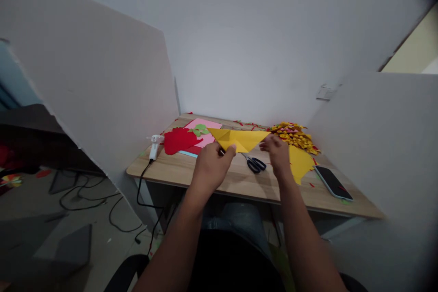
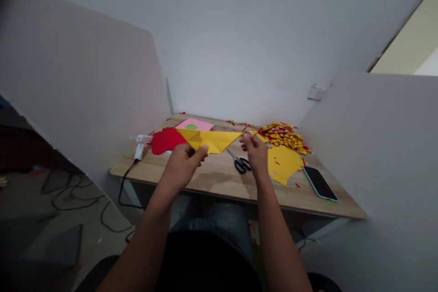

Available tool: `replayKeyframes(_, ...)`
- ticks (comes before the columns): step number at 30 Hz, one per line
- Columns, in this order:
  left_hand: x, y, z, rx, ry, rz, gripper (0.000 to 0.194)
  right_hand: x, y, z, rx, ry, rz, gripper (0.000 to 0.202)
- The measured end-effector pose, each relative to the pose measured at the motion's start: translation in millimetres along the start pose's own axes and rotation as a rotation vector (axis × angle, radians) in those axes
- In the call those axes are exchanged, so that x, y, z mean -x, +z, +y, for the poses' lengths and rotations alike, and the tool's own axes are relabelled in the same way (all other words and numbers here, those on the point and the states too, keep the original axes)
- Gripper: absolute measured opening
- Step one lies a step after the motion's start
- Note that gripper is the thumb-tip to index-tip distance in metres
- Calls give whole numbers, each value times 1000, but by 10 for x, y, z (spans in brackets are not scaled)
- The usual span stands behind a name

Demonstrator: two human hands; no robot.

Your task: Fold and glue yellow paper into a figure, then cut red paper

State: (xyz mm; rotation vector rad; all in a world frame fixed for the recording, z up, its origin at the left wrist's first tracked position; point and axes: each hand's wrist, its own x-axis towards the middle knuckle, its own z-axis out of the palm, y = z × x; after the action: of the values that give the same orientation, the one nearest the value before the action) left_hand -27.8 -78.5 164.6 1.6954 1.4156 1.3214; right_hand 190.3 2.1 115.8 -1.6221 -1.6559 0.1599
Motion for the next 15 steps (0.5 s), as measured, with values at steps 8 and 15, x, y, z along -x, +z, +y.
replayKeyframes(8,77,111,111,-578,17,-46,43,645,-267,-954,-289,-392,165,22)
replayKeyframes(15,349,-148,429,-466,154,-319,32,603,-118,-745,-766,-148,181,22)
